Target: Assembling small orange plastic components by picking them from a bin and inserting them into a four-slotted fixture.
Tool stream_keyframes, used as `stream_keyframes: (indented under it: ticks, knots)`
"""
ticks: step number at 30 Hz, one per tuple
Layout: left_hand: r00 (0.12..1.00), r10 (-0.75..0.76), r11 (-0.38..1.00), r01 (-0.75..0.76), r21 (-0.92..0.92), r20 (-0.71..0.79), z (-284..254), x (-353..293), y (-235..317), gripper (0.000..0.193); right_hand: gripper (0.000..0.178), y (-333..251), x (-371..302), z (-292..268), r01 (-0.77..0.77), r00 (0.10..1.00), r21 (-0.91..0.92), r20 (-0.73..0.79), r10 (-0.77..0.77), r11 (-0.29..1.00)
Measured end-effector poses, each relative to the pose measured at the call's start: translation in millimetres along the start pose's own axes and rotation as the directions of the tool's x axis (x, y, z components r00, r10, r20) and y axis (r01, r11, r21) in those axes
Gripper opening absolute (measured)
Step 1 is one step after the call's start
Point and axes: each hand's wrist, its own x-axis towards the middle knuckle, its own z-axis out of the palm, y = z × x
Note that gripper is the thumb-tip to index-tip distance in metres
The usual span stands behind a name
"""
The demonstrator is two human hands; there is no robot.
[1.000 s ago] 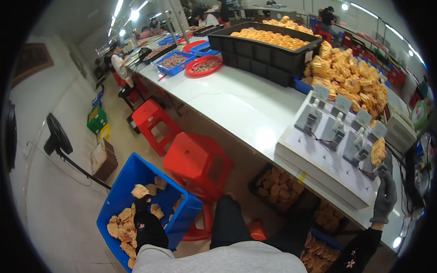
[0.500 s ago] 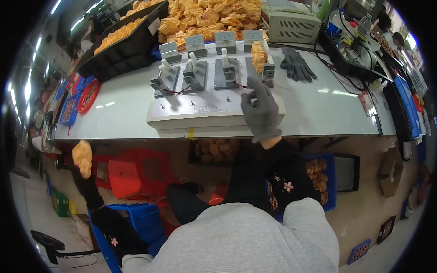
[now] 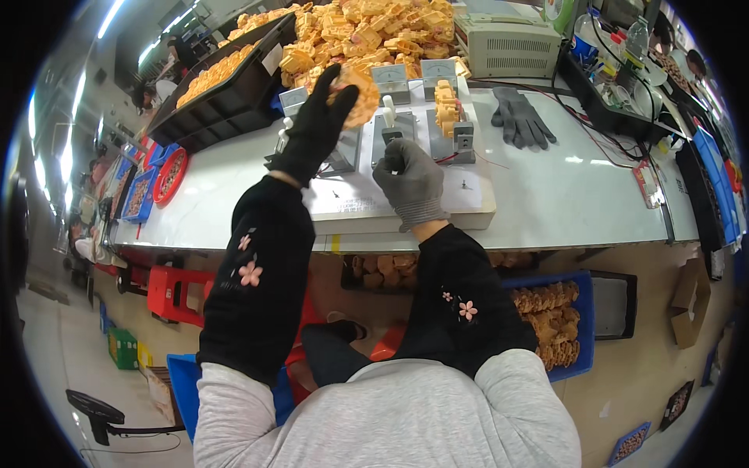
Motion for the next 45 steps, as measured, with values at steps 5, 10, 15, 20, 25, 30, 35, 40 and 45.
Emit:
stream_keyframes:
  ticks: [5,10,15,20,25,30,35,40,45]
  knots:
    - [0.986,0.165,0.952,-0.16,0.262,0.001,49,31,-23,0.052,0.017,2,1,3,-0.062,0.997,-0.03,0.052,0.064,0.998]
    - [0.981,0.05,0.914,-0.121,0.386,0.19,47,37,4,0.051,0.016,1,2,-2,-0.099,0.992,-0.051,0.078,0.103,0.994]
    - [0.949,-0.07,0.902,-0.071,0.426,0.308,46,25,10,0.048,0.016,12,3,0,-0.003,1.0,-0.078,-0.003,0.003,0.997]
    - [0.882,0.205,0.865,-0.367,0.343,0.425,46,17,-32,0.038,0.016,2,2,3,0.014,1.0,-0.031,0.003,-0.014,0.999]
    - [0.944,0.152,0.976,-0.097,0.196,-0.293,-5,5,-8,0.04,0.023,5,1,0,0.11,0.989,-0.195,-0.08,-0.128,0.975]
    - [0.754,0.204,0.965,-0.048,0.258,-0.624,-143,-114,-30,0.032,0.018,33,-5,11,0.377,0.914,-0.214,-0.072,-0.4,0.901]
    - [0.633,-0.194,0.844,0.497,0.201,-0.749,-277,-317,-105,0.025,0.015,95,16,4,0.488,0.866,-0.156,-0.041,-0.499,0.859]
    - [0.245,-0.645,0.319,0.947,0.035,-0.724,-332,-568,-140,0.03,0.022,75,38,-17,0.592,0.791,-0.304,0.045,-0.61,0.746]
    - [0.12,-0.913,-0.018,0.944,0.331,-0.39,-271,-721,-141,0.029,0.028,59,50,-18,0.296,0.955,-0.424,0.117,-0.273,0.856]
